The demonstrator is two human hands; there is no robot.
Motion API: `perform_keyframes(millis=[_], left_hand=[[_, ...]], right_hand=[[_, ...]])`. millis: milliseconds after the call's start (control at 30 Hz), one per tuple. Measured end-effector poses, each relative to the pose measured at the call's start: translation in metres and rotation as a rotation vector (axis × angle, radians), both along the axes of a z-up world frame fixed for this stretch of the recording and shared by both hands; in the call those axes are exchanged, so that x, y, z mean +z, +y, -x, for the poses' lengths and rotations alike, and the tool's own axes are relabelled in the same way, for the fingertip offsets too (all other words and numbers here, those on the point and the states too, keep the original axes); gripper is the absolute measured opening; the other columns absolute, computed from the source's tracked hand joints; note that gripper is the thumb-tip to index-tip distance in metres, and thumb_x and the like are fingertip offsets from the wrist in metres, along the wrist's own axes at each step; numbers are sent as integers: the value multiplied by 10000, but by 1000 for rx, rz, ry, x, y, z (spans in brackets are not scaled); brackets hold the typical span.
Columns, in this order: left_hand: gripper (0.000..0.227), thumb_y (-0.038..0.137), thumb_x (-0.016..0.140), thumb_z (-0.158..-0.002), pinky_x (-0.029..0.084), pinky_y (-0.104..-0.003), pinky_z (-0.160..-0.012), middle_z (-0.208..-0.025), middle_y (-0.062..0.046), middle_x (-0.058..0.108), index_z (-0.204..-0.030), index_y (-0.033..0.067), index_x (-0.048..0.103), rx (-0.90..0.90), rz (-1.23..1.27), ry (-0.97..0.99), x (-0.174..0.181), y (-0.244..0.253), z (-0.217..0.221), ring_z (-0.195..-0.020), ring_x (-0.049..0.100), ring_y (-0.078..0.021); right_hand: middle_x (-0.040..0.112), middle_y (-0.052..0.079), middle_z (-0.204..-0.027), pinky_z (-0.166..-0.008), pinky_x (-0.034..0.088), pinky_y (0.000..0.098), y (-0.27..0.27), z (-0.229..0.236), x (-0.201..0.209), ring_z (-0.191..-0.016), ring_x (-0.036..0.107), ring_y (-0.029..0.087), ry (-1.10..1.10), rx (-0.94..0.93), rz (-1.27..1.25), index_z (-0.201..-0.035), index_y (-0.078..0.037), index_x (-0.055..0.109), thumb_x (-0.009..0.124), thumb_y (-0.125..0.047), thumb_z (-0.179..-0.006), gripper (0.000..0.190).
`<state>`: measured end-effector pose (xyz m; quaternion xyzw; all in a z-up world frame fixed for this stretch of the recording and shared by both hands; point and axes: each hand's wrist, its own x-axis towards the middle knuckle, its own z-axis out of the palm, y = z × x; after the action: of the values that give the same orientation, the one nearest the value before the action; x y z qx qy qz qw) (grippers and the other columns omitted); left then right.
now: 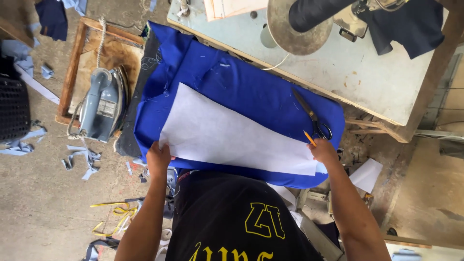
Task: The person places a white paper pattern on a blue fabric piece and uses a pencil to trace the outline. They then use an iron to press the fabric and pattern, followed by cutting the fabric with scissors along the traced lines.
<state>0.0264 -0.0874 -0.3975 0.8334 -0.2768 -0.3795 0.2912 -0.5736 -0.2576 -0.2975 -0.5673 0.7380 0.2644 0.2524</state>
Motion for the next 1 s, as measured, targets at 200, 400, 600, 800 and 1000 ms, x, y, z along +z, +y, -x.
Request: perform_keyframes(millis=[200,400,600,800,1000], left_hand=[[431,242,695,-946,542,-588,-825,-1089,-255,691,-1317,26,666,-42,150,-430,30,-2,5,-973,674,-479],[538,123,792,-854,436,-563,-1074,-1383,-215,632,-1366,22,665,-424,612,-619,65,-65,86,-1321,565,-453],[660,429,621,-1027,194,-662,-1259,-1705,-140,372,-1611,161,473,-898,256,-573,55,-97,139,-1604,250,-416],[729,507,588,-1021,121,-730,-1254,-1777,-125,269,-1669,224,411,-903,239,-633,26,-100,144,-1634,179,-427],[732,525,583,-1023,168,-771,-1221,-1765,-176,325,-1669,203,460,-912,313,-685,12,-96,144,-1617,228,-473]], right_hand=[[764,-29,-585,-829,617,367,4,-6,-3,-795,825,205,59,50,-9,-1070,-224,794,634,-472,-970,311],[768,-5,-601,-871,612,391,-2,-21,18,-785,821,226,30,9,-14,-1096,-163,788,621,-423,-989,327],[755,-10,-595,-850,612,390,-3,-15,14,-788,815,233,8,-12,22,-1090,-166,775,631,-433,-991,319],[775,59,-675,-860,601,384,-2,-21,42,-779,809,243,-79,-74,-15,-1106,-121,758,683,-440,-971,355],[801,108,-766,-861,609,405,20,-10,136,-776,821,268,-76,-2,-203,-1096,-137,784,773,-414,-895,342]])
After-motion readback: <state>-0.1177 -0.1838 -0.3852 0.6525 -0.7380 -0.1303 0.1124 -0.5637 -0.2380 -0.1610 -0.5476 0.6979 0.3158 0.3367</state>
